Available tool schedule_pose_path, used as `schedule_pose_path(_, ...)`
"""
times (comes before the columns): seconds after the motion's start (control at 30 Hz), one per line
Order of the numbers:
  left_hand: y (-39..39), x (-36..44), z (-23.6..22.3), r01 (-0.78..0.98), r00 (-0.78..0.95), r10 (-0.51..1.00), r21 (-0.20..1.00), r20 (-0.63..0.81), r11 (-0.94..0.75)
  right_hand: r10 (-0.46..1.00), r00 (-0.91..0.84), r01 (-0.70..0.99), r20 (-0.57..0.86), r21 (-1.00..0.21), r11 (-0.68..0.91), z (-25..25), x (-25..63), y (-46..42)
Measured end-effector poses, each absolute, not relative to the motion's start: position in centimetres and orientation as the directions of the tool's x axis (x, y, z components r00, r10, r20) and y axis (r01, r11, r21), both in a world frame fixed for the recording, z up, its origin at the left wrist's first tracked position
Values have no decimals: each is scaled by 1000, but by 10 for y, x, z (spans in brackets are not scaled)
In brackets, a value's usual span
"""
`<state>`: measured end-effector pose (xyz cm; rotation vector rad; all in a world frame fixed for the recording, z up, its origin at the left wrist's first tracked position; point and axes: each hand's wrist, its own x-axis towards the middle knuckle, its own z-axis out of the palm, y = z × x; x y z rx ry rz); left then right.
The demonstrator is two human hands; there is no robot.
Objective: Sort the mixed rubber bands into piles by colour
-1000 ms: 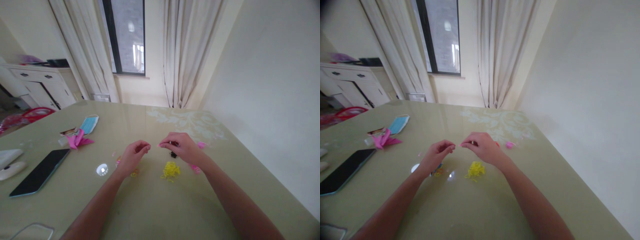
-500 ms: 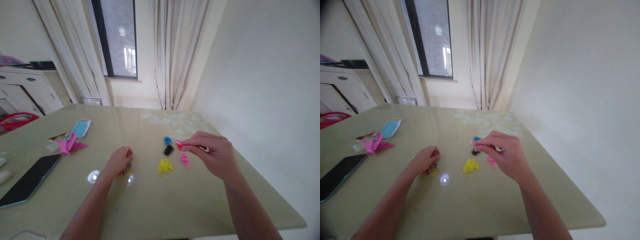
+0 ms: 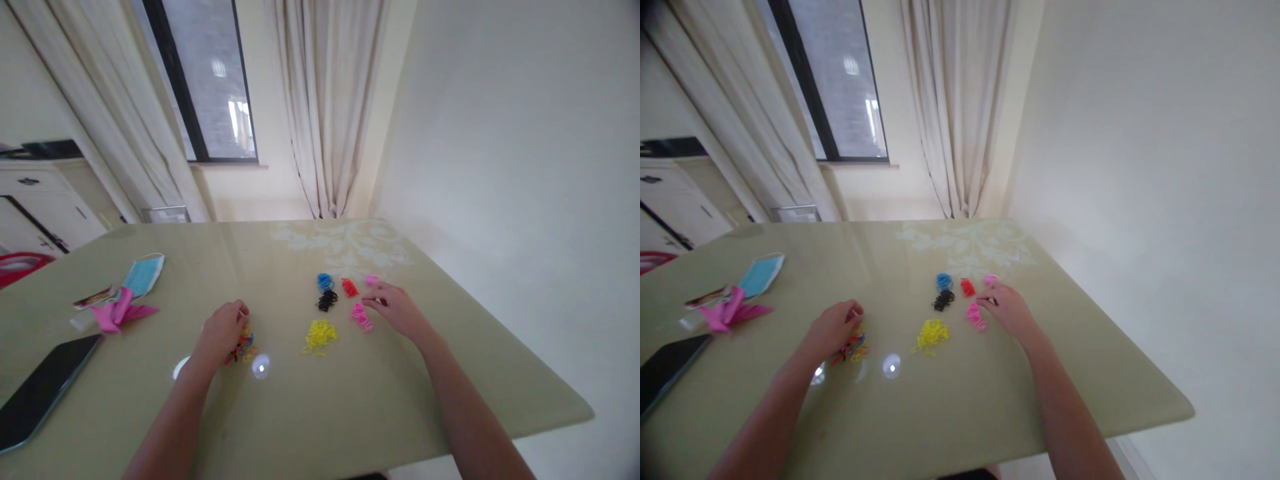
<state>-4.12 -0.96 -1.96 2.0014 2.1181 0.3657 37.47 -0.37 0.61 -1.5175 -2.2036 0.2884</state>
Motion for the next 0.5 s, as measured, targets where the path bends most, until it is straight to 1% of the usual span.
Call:
schedule_pose_path(0.07, -8, -41, -22, 930, -50, 999, 366, 20, 39, 933, -293, 843, 208, -405, 355, 6, 375, -4)
schedule_pose_path(0.13, -7, -42, -23, 908, -45, 998, 418, 36, 26, 935, -297, 834, 195, -423, 353, 6, 372, -5)
schedule_pose_path(0.33, -4, -37, -17, 818, -19, 983, 567, 183, -90, 943, -308, 798, 130, -505, 330, 1, 366, -4)
schedule_pose_path(0.4, -4, -29, -14, 731, -8, 979, 669, 202, -132, 951, -274, 787, 147, -533, 309, 1, 365, -4)
schedule_pose_path(0.5, -8, -11, -10, 534, 15, 976, 823, 219, -193, 949, -203, 776, 241, -551, 306, 4, 356, -4)
